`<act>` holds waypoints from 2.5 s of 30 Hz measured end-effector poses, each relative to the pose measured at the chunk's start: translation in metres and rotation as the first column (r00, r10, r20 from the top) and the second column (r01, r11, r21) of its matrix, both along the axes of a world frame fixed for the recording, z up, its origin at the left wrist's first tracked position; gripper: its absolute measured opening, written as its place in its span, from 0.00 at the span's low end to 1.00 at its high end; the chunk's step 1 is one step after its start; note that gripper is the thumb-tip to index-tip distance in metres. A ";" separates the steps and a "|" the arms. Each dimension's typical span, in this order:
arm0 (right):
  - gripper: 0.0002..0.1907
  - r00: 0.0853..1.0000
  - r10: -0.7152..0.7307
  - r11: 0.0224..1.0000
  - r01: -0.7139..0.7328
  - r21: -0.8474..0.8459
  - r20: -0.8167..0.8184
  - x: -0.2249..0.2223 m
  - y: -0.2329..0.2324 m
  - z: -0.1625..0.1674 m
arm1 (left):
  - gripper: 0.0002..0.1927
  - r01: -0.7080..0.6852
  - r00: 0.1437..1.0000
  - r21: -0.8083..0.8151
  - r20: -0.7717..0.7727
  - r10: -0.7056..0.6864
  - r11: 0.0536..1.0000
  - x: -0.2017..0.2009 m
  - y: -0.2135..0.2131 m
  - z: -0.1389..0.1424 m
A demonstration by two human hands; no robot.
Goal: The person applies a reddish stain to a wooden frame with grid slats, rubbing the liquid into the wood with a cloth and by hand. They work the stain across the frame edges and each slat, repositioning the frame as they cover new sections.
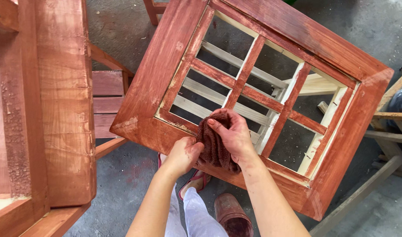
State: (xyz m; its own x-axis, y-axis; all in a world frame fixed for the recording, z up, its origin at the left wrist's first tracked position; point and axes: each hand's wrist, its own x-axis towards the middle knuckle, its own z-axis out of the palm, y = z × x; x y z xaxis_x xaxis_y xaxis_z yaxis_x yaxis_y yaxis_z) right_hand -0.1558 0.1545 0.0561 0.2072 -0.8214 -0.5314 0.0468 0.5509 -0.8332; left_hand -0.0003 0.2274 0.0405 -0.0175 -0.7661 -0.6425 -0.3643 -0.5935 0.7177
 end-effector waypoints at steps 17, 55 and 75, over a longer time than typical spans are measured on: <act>0.15 0.696 0.429 0.763 -0.620 -0.181 -0.576 0.105 -0.031 0.006 | 0.10 -0.328 0.752 -0.398 0.439 0.492 0.857 0.057 0.006 0.015; 0.10 0.489 0.363 0.713 -0.694 -0.101 -0.793 0.107 -0.014 0.025 | 0.11 -0.361 0.673 -0.543 0.412 0.615 0.758 0.074 0.000 0.019; 0.08 0.647 0.307 0.679 -0.663 -0.316 -0.697 0.139 -0.034 0.031 | 0.11 -0.363 0.674 -0.557 0.397 0.623 0.747 0.077 0.003 0.014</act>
State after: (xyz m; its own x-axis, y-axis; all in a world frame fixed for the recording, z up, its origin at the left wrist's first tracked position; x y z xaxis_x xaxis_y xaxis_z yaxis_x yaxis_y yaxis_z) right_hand -0.0168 0.1202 0.0875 0.4788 -0.8483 -0.2263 -0.6483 -0.1677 -0.7427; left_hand 0.0769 0.2309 0.0547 0.6801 -0.7315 -0.0492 -0.4917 -0.5048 0.7095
